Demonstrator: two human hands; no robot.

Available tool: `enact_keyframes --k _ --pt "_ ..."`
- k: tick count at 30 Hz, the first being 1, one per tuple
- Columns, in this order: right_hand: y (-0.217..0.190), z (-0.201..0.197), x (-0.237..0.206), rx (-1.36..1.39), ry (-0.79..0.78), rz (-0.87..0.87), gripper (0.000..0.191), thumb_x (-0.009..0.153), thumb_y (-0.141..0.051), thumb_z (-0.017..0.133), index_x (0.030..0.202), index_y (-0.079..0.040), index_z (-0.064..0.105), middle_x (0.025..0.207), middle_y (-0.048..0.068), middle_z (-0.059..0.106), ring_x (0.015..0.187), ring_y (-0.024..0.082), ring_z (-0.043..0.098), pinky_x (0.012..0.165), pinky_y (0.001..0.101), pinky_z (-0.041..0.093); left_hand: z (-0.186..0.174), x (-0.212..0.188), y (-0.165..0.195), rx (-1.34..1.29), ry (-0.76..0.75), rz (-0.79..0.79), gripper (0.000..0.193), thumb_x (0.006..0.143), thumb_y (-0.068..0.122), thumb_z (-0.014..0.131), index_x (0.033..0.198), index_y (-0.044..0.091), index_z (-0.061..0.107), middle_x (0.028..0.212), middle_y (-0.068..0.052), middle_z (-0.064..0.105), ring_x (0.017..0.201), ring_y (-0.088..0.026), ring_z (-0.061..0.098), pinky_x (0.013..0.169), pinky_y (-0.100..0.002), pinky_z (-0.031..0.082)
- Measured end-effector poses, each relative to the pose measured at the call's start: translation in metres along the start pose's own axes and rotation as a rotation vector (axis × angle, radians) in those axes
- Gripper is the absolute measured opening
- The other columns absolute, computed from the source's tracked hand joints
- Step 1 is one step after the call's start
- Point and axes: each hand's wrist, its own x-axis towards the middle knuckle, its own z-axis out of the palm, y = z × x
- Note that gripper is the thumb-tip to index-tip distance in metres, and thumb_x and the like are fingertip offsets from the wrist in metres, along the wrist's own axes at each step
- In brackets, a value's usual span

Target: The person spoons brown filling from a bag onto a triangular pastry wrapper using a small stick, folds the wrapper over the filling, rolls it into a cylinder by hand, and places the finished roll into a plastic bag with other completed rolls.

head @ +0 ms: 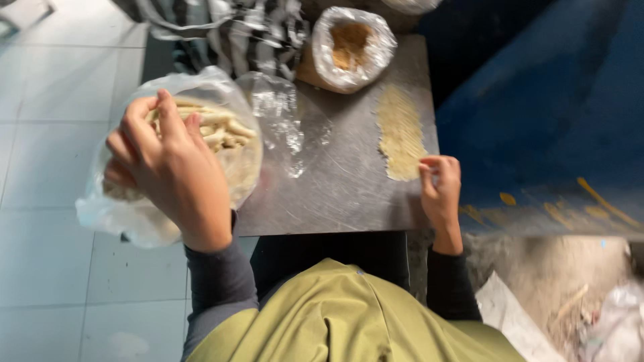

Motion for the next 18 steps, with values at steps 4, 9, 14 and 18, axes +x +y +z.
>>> enact_keyframes --k 4,9,14,18 --pt "-0.017 -0.012 0.003 0.03 -0.335 0.041 0.023 0.082 -0.008 0.081 0.103 -0.007 0.071 0.109 0.009 0.064 0.093 0.024 0.063 0.07 0.0351 0.055 0.019 -0.049 0.073 -0.759 -0.204 0.366 0.008 0.105 0.008 0.073 0.108 0.015 0.071 0.104 -0.001 0.065 0.097 -0.023 0.059 0.088 -0.041 0.043" --pt "-0.035 -0.01 0.005 -0.003 -0.279 -0.137 0.022 0.081 -0.008 0.082 0.1 -0.007 0.071 0.104 0.009 0.063 0.091 0.026 0.063 0.076 0.0354 0.054 0.099 -0.126 0.173 -0.927 -0.543 0.583 0.022 0.08 0.009 0.069 0.1 0.016 0.074 0.095 -0.003 0.066 0.092 -0.024 0.062 0.081 -0.042 0.042" --pt "-0.034 0.003 -0.001 -0.072 -0.19 -0.207 0.02 0.081 -0.005 0.081 0.098 -0.005 0.07 0.099 0.01 0.063 0.093 0.032 0.061 0.078 0.039 0.051 0.14 -0.164 0.201 -0.868 -0.577 0.558 0.011 0.083 0.013 0.069 0.094 0.013 0.065 0.095 -0.006 0.065 0.092 -0.026 0.063 0.081 -0.043 0.044" --pt "-0.02 0.016 -0.004 -0.077 -0.096 -0.086 0.012 0.089 -0.001 0.075 0.097 -0.004 0.068 0.096 0.01 0.065 0.089 0.029 0.062 0.076 0.0364 0.051 0.137 -0.165 0.202 -0.958 -0.672 0.41 0.014 0.095 0.022 0.07 0.101 0.012 0.064 0.096 -0.005 0.067 0.092 -0.026 0.064 0.08 -0.044 0.044"
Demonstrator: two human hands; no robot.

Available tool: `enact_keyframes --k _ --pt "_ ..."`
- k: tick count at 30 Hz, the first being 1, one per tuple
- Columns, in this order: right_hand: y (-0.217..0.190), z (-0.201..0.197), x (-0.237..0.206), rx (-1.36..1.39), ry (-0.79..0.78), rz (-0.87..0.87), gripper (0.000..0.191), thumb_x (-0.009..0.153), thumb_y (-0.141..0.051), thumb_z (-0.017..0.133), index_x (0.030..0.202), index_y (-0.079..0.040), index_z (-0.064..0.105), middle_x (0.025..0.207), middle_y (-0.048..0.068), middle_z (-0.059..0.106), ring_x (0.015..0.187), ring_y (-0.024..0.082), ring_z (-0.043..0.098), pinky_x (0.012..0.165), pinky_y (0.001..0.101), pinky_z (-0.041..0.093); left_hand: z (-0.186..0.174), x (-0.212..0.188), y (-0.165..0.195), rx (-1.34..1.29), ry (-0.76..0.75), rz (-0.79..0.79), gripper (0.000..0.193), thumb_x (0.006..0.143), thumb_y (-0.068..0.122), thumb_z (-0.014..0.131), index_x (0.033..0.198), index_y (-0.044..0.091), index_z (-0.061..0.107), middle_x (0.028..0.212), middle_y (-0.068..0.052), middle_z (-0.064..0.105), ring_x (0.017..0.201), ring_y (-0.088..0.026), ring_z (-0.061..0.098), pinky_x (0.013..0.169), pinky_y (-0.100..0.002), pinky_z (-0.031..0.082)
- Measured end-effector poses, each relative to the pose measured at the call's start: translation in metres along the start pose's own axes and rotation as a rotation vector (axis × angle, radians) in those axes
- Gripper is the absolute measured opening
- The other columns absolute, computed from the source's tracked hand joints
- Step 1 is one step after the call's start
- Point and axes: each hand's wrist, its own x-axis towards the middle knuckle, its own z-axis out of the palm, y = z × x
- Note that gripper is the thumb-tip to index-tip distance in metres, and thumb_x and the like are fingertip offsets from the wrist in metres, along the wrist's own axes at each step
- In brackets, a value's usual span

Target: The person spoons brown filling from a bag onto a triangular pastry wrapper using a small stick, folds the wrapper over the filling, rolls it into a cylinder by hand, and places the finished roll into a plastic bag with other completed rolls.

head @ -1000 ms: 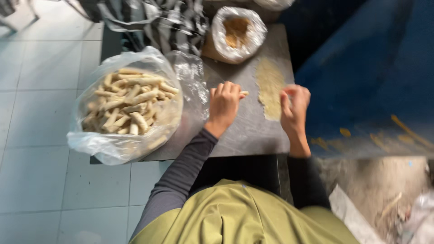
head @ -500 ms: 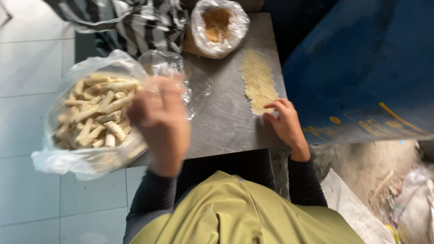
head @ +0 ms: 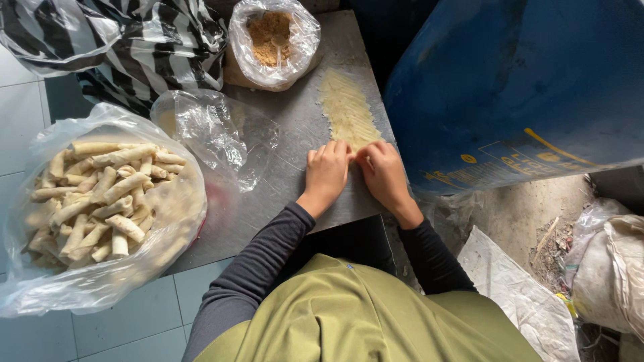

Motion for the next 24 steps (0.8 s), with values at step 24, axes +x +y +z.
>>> enact_keyframes --k 24 --pt "-0.027 0.03 0.051 0.603 -0.202 0.277 0.011 0.098 -0.006 0.069 0.103 0.002 0.073 0.09 0.001 0.073 0.081 0.005 0.062 0.071 0.0213 0.05 -0.042 -0.001 -0.065 -1.22 -0.132 -0.739 0.026 0.099 0.018 0.065 0.113 -0.004 0.07 0.096 -0.01 0.077 0.083 -0.014 0.076 0.071 -0.025 0.058"
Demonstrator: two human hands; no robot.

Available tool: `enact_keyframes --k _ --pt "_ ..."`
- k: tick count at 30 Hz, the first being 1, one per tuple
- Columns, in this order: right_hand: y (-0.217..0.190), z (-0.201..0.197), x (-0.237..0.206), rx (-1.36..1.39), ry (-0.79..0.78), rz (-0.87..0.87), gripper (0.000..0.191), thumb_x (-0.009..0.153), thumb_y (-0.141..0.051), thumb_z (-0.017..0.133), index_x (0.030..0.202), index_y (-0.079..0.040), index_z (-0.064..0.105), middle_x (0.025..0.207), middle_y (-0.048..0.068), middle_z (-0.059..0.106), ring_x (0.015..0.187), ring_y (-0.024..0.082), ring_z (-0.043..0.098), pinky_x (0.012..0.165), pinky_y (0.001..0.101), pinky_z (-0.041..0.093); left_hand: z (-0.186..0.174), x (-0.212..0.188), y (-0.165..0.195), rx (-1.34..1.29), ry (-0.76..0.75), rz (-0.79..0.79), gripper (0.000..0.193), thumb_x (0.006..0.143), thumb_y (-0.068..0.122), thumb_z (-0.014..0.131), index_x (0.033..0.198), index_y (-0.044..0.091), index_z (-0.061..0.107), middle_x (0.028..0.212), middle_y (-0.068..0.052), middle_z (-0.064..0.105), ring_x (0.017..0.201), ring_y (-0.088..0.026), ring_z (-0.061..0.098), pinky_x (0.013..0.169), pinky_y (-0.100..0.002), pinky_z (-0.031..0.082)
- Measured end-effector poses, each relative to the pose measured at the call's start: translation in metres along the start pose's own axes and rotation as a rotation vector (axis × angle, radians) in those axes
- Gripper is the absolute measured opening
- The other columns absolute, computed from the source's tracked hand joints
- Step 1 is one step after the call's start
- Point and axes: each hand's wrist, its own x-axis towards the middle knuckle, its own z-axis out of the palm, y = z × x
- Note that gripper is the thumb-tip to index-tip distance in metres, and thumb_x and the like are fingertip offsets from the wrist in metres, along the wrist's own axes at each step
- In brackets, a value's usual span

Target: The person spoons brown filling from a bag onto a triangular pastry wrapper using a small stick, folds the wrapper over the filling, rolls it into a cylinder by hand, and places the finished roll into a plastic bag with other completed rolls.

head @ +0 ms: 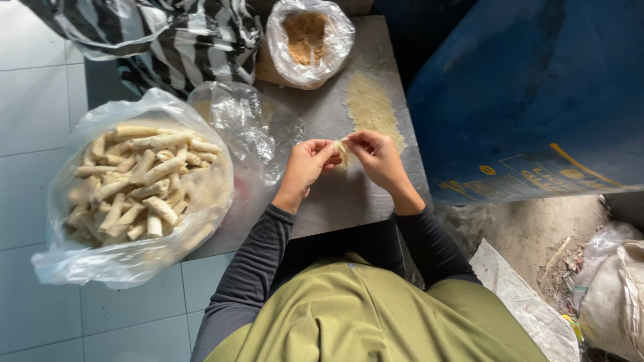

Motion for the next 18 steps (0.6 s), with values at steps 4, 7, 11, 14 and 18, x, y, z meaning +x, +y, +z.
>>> enact_keyframes --k 4,7,11,14,18 --pt "0.01 -0.006 0.009 0.162 0.015 0.052 0.01 0.101 -0.006 0.064 0.106 0.0 0.071 0.092 -0.001 0.072 0.084 0.004 0.064 0.075 0.0199 0.051 -0.007 -0.004 -0.007 0.043 0.015 0.059 0.02 0.097 0.008 0.062 0.111 -0.003 0.07 0.095 -0.008 0.076 0.081 -0.013 0.075 0.07 -0.024 0.058" --pt "0.003 -0.022 0.015 0.133 0.05 0.089 0.012 0.103 -0.005 0.064 0.108 0.002 0.073 0.091 0.002 0.071 0.08 0.005 0.061 0.069 0.022 0.046 -0.008 -0.008 0.0 0.111 0.051 0.092 0.019 0.096 0.006 0.062 0.11 -0.003 0.07 0.094 -0.008 0.076 0.079 -0.013 0.076 0.068 -0.024 0.059" --pt "-0.019 -0.043 0.022 -0.037 0.111 -0.101 0.01 0.104 -0.005 0.066 0.109 0.0 0.073 0.096 0.002 0.072 0.082 0.007 0.062 0.071 0.0235 0.05 -0.012 -0.034 0.015 0.405 0.14 0.238 0.018 0.093 0.007 0.064 0.108 -0.002 0.071 0.091 -0.01 0.078 0.078 -0.014 0.078 0.068 -0.026 0.061" --pt "-0.028 -0.036 0.019 -0.457 0.09 -0.322 0.008 0.101 -0.004 0.07 0.107 -0.003 0.074 0.095 0.008 0.07 0.078 0.015 0.061 0.065 0.0278 0.047 -0.016 -0.058 0.02 0.62 0.254 0.362 0.019 0.091 0.007 0.066 0.108 -0.001 0.072 0.089 -0.014 0.078 0.077 -0.019 0.079 0.068 -0.03 0.06" --pt "-0.029 -0.004 0.006 -0.592 -0.089 -0.438 0.019 0.091 -0.008 0.077 0.108 -0.003 0.069 0.089 0.009 0.069 0.078 0.019 0.066 0.068 0.0314 0.05 -0.013 -0.077 0.022 0.784 0.378 0.476 0.017 0.094 0.009 0.067 0.108 0.002 0.072 0.09 -0.017 0.076 0.08 -0.027 0.078 0.068 -0.035 0.059"
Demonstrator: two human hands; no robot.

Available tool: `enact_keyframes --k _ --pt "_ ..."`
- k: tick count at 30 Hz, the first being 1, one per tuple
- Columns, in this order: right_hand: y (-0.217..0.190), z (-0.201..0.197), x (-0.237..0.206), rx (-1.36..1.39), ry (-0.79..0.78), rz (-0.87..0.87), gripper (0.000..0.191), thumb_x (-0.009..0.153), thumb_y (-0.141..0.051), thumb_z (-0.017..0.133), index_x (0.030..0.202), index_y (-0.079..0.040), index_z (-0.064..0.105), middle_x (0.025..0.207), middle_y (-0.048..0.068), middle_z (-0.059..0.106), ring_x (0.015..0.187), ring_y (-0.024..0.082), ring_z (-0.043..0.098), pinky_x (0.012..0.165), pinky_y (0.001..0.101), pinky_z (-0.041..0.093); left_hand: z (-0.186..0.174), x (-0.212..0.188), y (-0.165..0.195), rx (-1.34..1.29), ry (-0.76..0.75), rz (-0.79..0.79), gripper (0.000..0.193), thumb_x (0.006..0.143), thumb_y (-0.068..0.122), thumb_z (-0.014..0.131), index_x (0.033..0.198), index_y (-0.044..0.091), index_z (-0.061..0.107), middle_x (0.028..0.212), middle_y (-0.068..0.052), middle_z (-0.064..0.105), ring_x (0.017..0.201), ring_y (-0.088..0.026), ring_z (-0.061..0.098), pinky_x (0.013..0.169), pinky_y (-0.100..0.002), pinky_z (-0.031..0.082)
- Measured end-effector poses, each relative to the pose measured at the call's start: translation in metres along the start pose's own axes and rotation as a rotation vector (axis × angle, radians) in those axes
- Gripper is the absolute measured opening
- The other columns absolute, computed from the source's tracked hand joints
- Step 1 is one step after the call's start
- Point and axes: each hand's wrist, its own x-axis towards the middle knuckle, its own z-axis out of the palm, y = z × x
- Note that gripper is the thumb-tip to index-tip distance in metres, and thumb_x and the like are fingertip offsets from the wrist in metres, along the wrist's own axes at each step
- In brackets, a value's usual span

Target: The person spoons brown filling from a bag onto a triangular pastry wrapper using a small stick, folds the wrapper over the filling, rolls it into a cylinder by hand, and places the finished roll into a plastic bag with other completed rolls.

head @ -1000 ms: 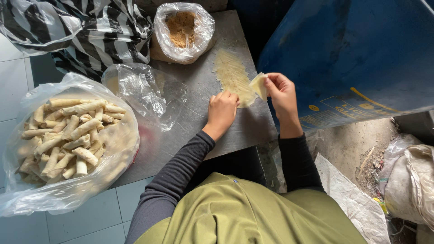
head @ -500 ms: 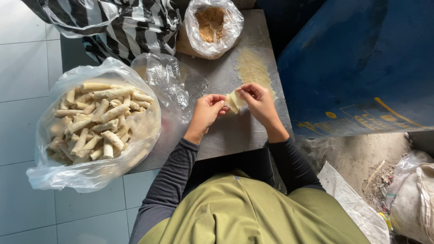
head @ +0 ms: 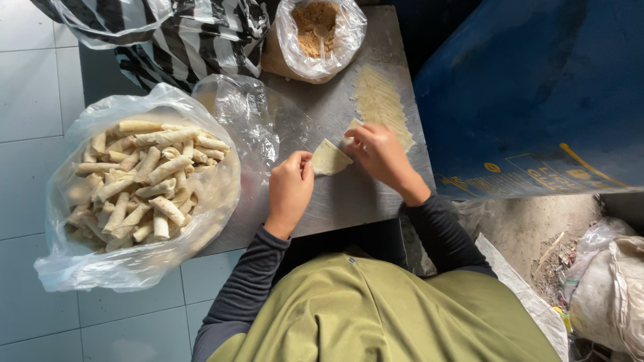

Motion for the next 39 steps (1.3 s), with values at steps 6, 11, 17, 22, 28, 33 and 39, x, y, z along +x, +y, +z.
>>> enact_keyframes --k 6,11,17,22,28,33,39 --pt "-0.004 -0.007 0.034 0.119 0.238 0.102 0.031 0.094 -0.005 0.078 0.122 -0.004 0.064 0.087 0.005 0.068 0.076 0.018 0.067 0.066 0.0323 0.05 0.003 -0.005 0.004 0.054 0.004 0.07 0.015 0.092 0.016 0.072 0.099 0.003 0.069 0.088 -0.014 0.073 0.072 -0.029 0.072 0.063 -0.04 0.055" --pt "0.003 -0.02 0.095 -0.065 0.25 -0.14 0.036 0.092 -0.009 0.083 0.124 -0.008 0.068 0.106 0.009 0.064 0.09 0.023 0.066 0.076 0.035 0.056 0.008 -0.007 -0.003 0.124 0.041 0.079 0.011 0.092 0.016 0.073 0.092 0.006 0.067 0.08 -0.012 0.07 0.07 -0.031 0.068 0.063 -0.042 0.052" --pt "0.017 -0.002 0.146 -0.11 0.093 -0.19 0.019 0.09 -0.008 0.08 0.108 -0.007 0.075 0.099 0.01 0.063 0.088 0.027 0.067 0.075 0.0386 0.054 0.008 -0.012 -0.009 0.031 0.092 0.128 0.008 0.093 0.015 0.071 0.094 0.008 0.066 0.082 -0.01 0.069 0.069 -0.029 0.068 0.061 -0.041 0.053" --pt "0.043 0.0 0.184 0.048 0.144 -0.124 0.012 0.095 -0.01 0.078 0.101 -0.003 0.07 0.099 0.009 0.068 0.085 0.022 0.071 0.072 0.0339 0.056 0.01 -0.011 -0.01 0.016 0.081 0.108 0.01 0.095 0.017 0.07 0.094 0.008 0.067 0.083 -0.01 0.07 0.067 -0.028 0.069 0.06 -0.039 0.053" --pt "0.056 -0.009 0.202 -0.115 0.115 -0.317 0.005 0.101 -0.002 0.074 0.098 -0.003 0.069 0.099 0.011 0.068 0.089 0.024 0.07 0.076 0.0325 0.057 0.009 -0.011 -0.009 0.045 0.124 0.145 0.009 0.096 0.017 0.069 0.096 0.008 0.067 0.085 -0.01 0.07 0.071 -0.029 0.07 0.061 -0.04 0.054" --pt "0.054 -0.01 0.181 0.115 0.273 -0.117 0.004 0.105 -0.004 0.072 0.104 -0.002 0.069 0.095 0.007 0.07 0.08 0.012 0.066 0.068 0.0245 0.052 0.007 -0.011 -0.004 0.068 0.112 0.132 0.009 0.097 0.016 0.068 0.097 0.008 0.069 0.085 -0.011 0.07 0.07 -0.031 0.069 0.061 -0.041 0.054" --pt "0.048 -0.009 0.153 0.286 0.269 0.035 0.006 0.108 -0.007 0.069 0.105 -0.001 0.07 0.094 0.004 0.065 0.08 0.007 0.058 0.068 0.0231 0.049 0.004 -0.011 -0.002 0.027 0.11 0.111 0.011 0.097 0.017 0.068 0.098 0.006 0.069 0.088 -0.012 0.072 0.07 -0.029 0.071 0.061 -0.039 0.055"
